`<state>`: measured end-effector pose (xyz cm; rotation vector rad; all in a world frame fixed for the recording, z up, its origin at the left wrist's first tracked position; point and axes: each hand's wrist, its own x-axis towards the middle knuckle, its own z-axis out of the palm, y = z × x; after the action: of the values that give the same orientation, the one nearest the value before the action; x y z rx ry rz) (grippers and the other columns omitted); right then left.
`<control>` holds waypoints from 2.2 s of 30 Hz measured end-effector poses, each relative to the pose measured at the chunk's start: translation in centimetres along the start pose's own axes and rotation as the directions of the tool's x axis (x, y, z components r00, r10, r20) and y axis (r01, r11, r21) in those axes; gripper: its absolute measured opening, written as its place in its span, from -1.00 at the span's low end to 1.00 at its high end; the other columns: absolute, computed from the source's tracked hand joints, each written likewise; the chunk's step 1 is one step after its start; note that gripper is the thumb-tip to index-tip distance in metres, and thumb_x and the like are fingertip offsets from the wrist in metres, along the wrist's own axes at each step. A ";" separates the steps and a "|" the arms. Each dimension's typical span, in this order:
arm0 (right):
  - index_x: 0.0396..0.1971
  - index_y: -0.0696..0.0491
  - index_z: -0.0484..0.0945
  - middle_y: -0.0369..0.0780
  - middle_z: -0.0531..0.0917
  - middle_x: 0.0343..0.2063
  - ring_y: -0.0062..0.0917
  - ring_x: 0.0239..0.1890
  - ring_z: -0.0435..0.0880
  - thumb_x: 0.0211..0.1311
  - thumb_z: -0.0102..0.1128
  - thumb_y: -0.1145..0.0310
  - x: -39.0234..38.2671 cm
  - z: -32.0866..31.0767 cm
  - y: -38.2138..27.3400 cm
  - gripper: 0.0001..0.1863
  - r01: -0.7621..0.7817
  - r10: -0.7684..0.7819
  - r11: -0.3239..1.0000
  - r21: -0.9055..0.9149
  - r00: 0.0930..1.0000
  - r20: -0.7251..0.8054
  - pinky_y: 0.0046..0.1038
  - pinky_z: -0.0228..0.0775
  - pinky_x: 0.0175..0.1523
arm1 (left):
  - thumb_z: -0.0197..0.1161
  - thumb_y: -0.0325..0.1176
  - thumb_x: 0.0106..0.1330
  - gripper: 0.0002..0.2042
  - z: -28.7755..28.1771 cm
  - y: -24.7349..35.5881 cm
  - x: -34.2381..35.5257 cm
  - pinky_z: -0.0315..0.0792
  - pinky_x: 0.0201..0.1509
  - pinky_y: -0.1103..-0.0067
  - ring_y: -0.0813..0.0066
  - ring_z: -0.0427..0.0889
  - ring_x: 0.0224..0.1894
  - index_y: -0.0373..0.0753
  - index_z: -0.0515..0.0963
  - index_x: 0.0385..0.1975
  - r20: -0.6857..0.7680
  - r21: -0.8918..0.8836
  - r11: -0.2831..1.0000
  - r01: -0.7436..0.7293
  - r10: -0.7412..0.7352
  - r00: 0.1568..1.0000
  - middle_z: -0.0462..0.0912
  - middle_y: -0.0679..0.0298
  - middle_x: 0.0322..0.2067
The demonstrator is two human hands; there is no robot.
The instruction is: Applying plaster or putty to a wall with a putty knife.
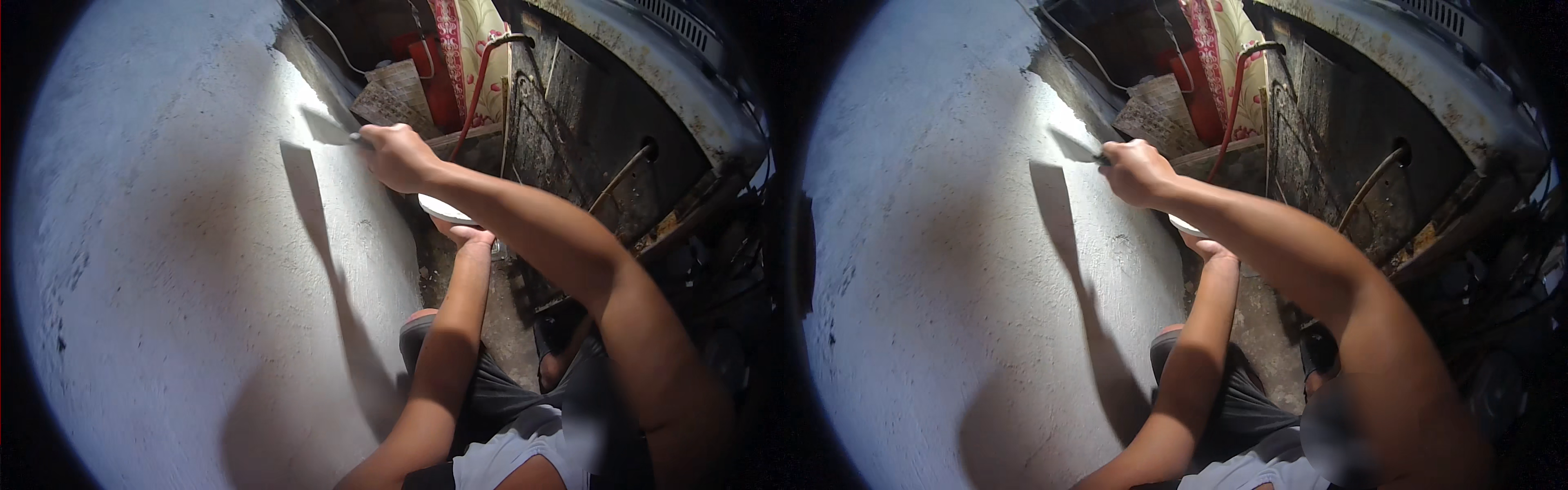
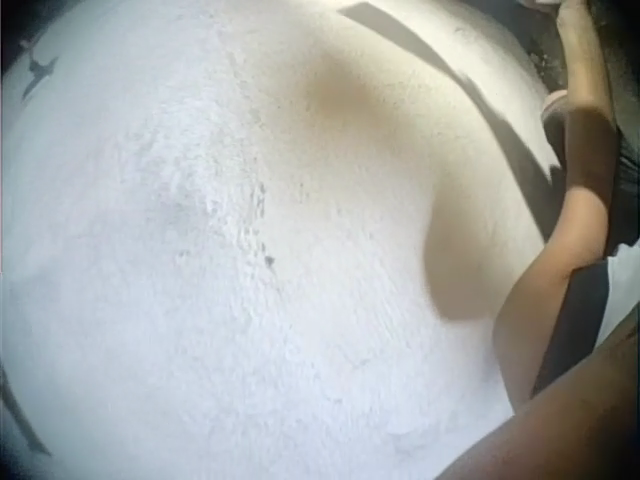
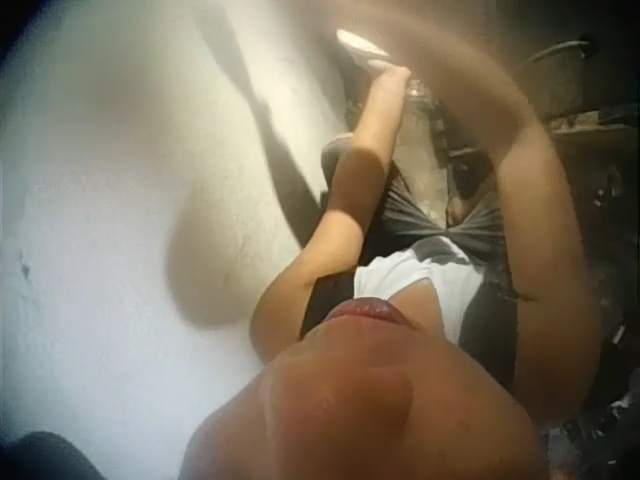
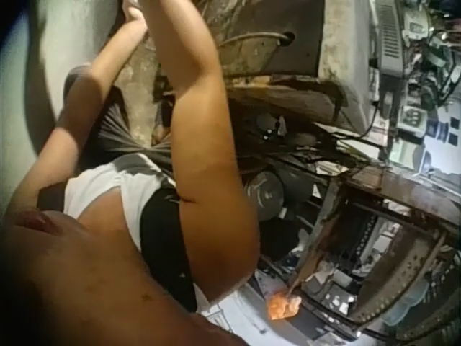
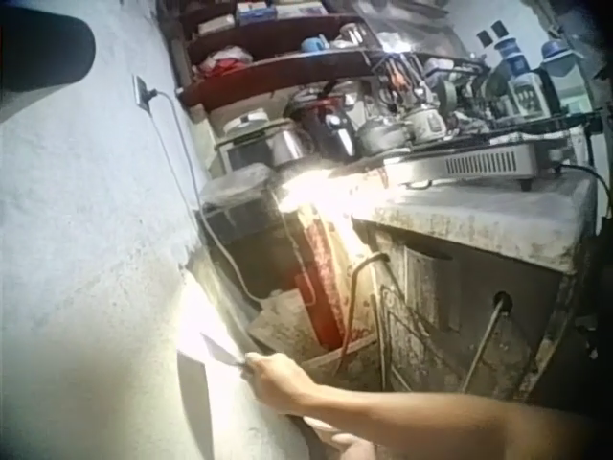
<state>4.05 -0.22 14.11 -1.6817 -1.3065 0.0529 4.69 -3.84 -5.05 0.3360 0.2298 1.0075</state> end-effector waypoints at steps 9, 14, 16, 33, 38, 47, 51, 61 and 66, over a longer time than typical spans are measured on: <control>-0.02 0.22 0.53 -0.37 0.42 -0.63 -0.82 -0.73 0.21 0.60 0.00 0.23 -14.5 -12.0 -0.2 -0.67 -0.323 0.236 0.466 0.824 0.943 0.235 -0.68 -0.03 -0.65 | -0.23 0.29 0.39 -0.29 2.8 3.3 -3.1 0.25 0.45 -0.01 -0.01 0.42 0.36 -0.09 0.43 0.31 -0.026 -0.199 0.931 0.305 -0.316 0.948 0.48 0.10 0.30; 0.01 0.20 0.52 -0.35 0.45 -0.63 -0.78 -0.73 0.24 0.62 -0.05 0.19 -20.9 -13.6 4.0 -0.64 -0.384 0.349 0.416 0.824 0.904 0.245 -0.67 -0.01 -0.65 | -0.10 0.25 0.27 -0.30 0.6 3.1 -1.4 0.31 0.42 -0.01 -0.01 0.49 0.29 -0.13 0.54 0.21 -0.101 -0.129 0.981 0.146 -0.159 0.982 0.60 0.14 0.20; 0.02 0.19 0.52 -0.35 0.46 -0.63 -0.77 -0.71 0.28 0.62 -0.05 0.18 -22.5 -13.1 5.5 -0.64 -0.329 0.389 0.546 0.770 0.914 0.115 -0.67 0.05 -0.63 | -0.06 0.22 0.30 -0.32 0.0 3.9 -1.7 0.31 0.43 -0.01 -0.02 0.50 0.29 -0.14 0.52 0.25 -0.120 0.029 0.999 0.022 -0.018 0.993 0.58 0.15 0.23; 0.00 0.27 0.50 0.10 0.68 -0.35 -0.04 -0.34 0.74 0.42 0.12 0.50 -26.6 -10.8 6.9 -0.76 -0.296 0.314 0.949 0.106 0.903 -0.292 -0.27 0.52 -0.28 | -0.26 0.13 0.58 -0.37 -2.1 5.8 -5.3 0.10 0.58 0.26 0.21 0.23 0.50 -0.11 0.17 0.50 0.419 -0.084 0.896 0.435 -0.364 0.832 0.25 0.22 0.48; 0.00 0.29 0.49 0.12 0.67 -0.35 -0.02 -0.34 0.73 0.41 0.13 0.51 -26.9 -10.7 7.6 -0.75 -0.302 0.327 0.945 0.128 0.896 -0.299 -0.25 0.52 -0.27 | -0.17 0.15 0.55 -0.34 -0.8 5.1 -6.3 0.19 0.54 0.23 0.20 0.28 0.47 -0.14 0.13 0.49 0.357 -0.090 0.929 0.359 -0.306 0.882 0.28 0.18 0.45; 0.00 0.30 0.49 0.11 0.67 -0.36 -0.03 -0.34 0.73 0.42 0.13 0.49 -27.0 -10.2 8.1 -0.75 -0.337 0.368 0.929 0.152 0.883 -0.292 -0.24 0.51 -0.27 | -0.23 0.16 0.56 -0.34 -0.9 5.3 -6.3 0.17 0.55 0.20 0.17 0.26 0.48 -0.14 0.14 0.49 0.327 -0.309 0.825 0.474 -0.376 0.867 0.27 0.15 0.45; 0.01 0.31 0.50 0.10 0.67 -0.37 -0.06 -0.36 0.73 0.43 0.12 0.47 -27.0 -9.7 8.2 -0.74 -0.346 0.391 0.917 0.200 0.879 -0.273 -0.25 0.51 -0.28 | -0.17 0.18 0.54 -0.33 -1.4 5.7 -5.7 0.15 0.56 0.19 0.15 0.26 0.48 -0.14 0.18 0.48 0.500 -0.002 0.915 0.403 -0.349 0.793 0.28 0.13 0.45; 0.04 0.32 0.48 0.12 0.66 -0.39 0.04 -0.34 0.71 0.42 0.11 0.49 -27.4 -9.3 8.3 -0.71 -0.346 0.375 0.926 0.148 0.884 -0.278 -0.19 0.50 -0.28 | -0.10 0.37 0.39 -0.18 -1.5 4.1 -6.7 0.10 0.57 0.10 0.08 0.24 0.48 -0.12 0.22 0.47 0.288 0.396 0.914 0.093 -0.219 0.932 0.28 0.11 0.45; 0.06 0.33 0.46 0.14 0.66 -0.40 0.06 -0.34 0.70 0.42 0.11 0.50 -27.4 -9.3 8.6 -0.70 -0.331 0.363 0.930 0.157 0.895 -0.260 -0.17 0.50 -0.27 | -0.09 0.41 0.36 -0.16 -2.0 3.6 -6.7 0.13 0.55 0.09 0.07 0.26 0.48 -0.10 0.23 0.47 0.226 0.074 0.958 0.276 -0.285 0.931 0.29 0.12 0.44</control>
<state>3.76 -26.69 -0.30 -1.7375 -0.7649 0.0877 -2.27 -7.44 -5.27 0.4429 0.0802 0.6738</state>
